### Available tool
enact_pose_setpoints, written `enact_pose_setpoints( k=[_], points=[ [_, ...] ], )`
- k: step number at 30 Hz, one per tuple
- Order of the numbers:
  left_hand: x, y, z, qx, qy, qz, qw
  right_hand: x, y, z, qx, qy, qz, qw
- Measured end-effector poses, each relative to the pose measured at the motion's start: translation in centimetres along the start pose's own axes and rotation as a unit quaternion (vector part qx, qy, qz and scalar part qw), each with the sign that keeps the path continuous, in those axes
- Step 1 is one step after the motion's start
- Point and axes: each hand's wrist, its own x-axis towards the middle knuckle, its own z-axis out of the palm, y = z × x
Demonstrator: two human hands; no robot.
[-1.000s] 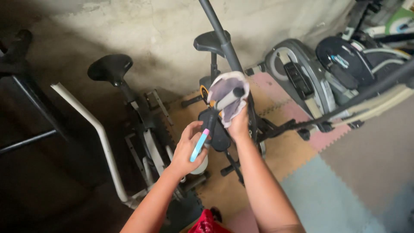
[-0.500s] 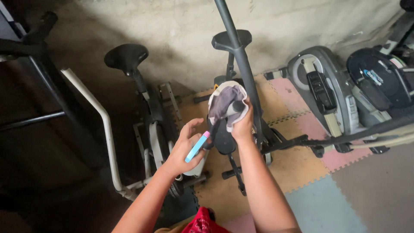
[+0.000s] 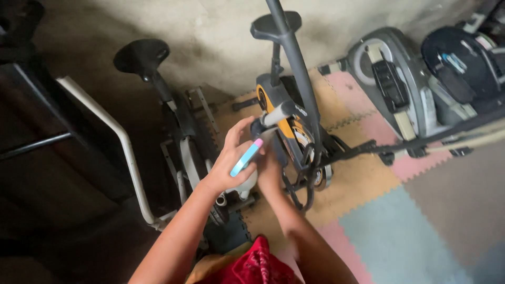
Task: Cleaning and wiping down various gym equipment using a spray bottle and a cloth.
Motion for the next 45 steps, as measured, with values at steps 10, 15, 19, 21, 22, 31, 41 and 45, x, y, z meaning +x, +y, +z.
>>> enact_pose_setpoints(
  k=[10, 15, 19, 21, 22, 31, 41, 45],
  points=[
    [-9.4, -6.2, -1.2, -0.017, -0.049, -0.026, 0.998, -5.9, 1.5, 0.9, -0.039, -0.004, -0.051, 0.998],
    [-11.6, -7.1, -2.9, -0.026, -0.086, -0.066, 0.994, -5.0, -3.5, 3.7, -0.107, 0.054, -0.132, 0.984],
    [-13.2, -8.6, -3.8, -0.052, -0.130, -0.044, 0.989, -8.4, 0.6, 5.2, -0.196, 0.021, -0.122, 0.973],
    [-14.5, -9.9, -3.9, -0.083, -0.144, -0.032, 0.986, -11.9, 5.2, 5.8, -0.228, 0.005, -0.090, 0.969],
    [-15.3, -10.5, -3.8, -0.067, -0.147, -0.029, 0.986, -14.2, 8.6, 6.1, -0.223, -0.015, -0.091, 0.971],
    [-18.3, -12.3, -4.8, -0.030, -0.248, -0.087, 0.964, -18.7, 4.5, 5.3, -0.088, -0.003, 0.068, 0.994],
    [-21.7, -14.3, -2.1, 0.028, -0.338, -0.070, 0.938, -23.6, 0.6, 7.6, 0.261, 0.081, 0.151, 0.950],
    [-23.5, -13.6, -1.6, 0.068, -0.384, -0.059, 0.919, -24.7, -2.5, 7.1, 0.262, 0.083, 0.216, 0.937]
  ],
)
